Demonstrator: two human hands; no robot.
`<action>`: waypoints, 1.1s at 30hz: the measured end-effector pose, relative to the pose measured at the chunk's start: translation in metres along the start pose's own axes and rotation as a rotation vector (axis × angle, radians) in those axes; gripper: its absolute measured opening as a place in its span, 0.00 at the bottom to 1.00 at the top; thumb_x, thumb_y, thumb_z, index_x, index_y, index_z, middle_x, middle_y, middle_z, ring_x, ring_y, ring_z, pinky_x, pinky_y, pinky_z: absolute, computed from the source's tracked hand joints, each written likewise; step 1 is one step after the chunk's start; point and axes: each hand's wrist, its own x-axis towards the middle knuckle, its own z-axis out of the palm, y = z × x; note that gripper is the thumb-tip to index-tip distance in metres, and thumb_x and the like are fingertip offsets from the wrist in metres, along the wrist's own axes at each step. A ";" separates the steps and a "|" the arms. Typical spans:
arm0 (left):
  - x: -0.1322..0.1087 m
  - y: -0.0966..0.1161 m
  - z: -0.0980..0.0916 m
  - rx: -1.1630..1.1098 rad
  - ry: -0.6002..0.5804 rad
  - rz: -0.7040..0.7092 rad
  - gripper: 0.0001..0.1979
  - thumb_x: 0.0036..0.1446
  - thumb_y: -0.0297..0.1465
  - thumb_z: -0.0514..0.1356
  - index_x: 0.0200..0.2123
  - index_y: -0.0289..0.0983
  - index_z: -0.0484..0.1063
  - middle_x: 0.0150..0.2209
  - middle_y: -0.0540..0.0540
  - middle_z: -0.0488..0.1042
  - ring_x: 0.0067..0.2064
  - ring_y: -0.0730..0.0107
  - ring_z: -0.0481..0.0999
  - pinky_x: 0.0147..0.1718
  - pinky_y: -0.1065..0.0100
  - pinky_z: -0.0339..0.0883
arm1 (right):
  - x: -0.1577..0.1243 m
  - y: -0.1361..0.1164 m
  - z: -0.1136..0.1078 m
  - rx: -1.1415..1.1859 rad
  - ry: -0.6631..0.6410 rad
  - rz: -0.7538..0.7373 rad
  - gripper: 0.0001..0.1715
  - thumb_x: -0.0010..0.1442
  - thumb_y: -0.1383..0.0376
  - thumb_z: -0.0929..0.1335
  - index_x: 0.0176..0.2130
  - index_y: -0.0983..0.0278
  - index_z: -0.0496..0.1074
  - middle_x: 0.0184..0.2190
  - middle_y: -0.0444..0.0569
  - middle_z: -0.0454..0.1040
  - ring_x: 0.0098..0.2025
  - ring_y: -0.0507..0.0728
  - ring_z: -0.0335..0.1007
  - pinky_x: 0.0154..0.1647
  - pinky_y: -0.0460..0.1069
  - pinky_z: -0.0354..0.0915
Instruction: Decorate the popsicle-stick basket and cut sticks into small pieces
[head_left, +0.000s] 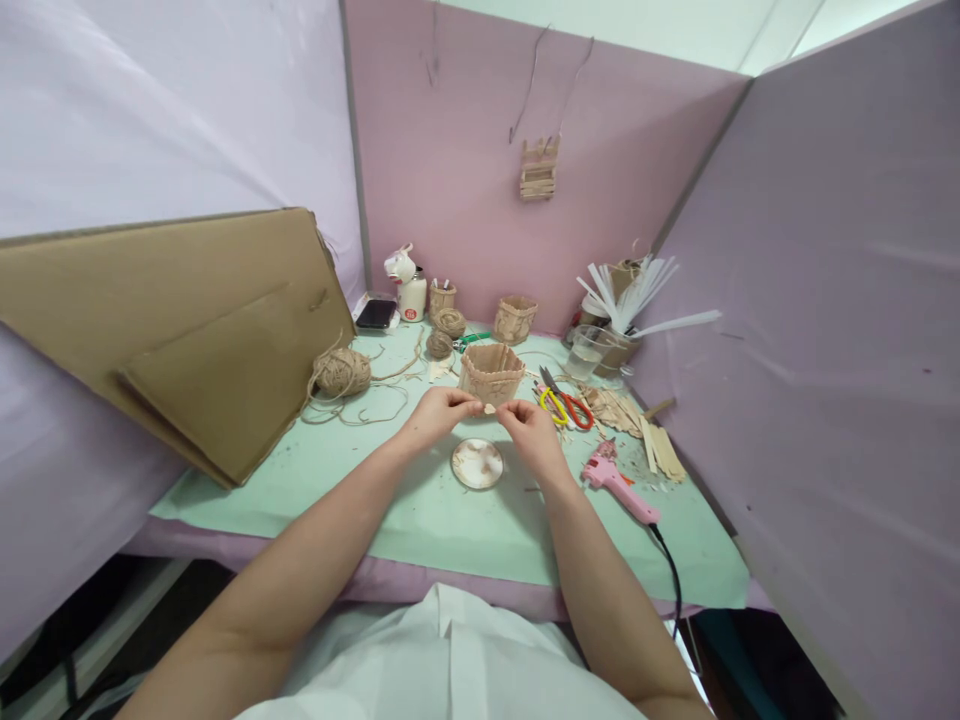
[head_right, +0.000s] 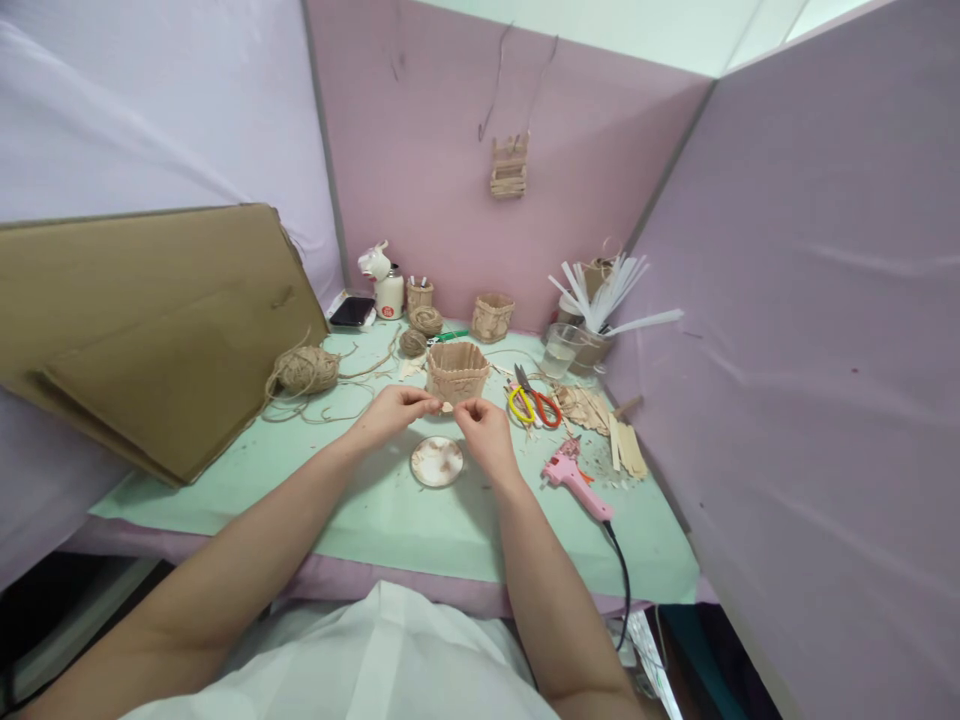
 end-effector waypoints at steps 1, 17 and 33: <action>0.001 -0.001 0.000 0.015 0.016 0.019 0.13 0.46 0.37 0.60 0.30 0.34 0.77 0.31 0.46 0.78 0.35 0.66 0.74 0.35 0.69 0.63 | 0.000 0.000 0.000 0.001 0.000 0.006 0.11 0.49 0.60 0.65 0.27 0.67 0.72 0.23 0.45 0.71 0.26 0.51 0.62 0.28 0.45 0.57; -0.009 0.006 0.002 0.274 0.322 0.512 0.08 0.55 0.28 0.53 0.37 0.38 0.71 0.35 0.45 0.71 0.38 0.68 0.67 0.40 0.66 0.60 | 0.000 -0.002 -0.002 -0.013 0.018 0.032 0.12 0.48 0.60 0.65 0.25 0.67 0.71 0.21 0.43 0.68 0.25 0.50 0.60 0.27 0.45 0.56; -0.007 -0.001 0.008 0.384 0.007 0.539 0.10 0.53 0.31 0.57 0.41 0.39 0.68 0.40 0.43 0.71 0.44 0.62 0.67 0.45 0.61 0.58 | 0.000 0.000 -0.002 -0.060 0.009 -0.016 0.10 0.47 0.62 0.64 0.24 0.66 0.71 0.21 0.44 0.69 0.25 0.51 0.61 0.28 0.45 0.57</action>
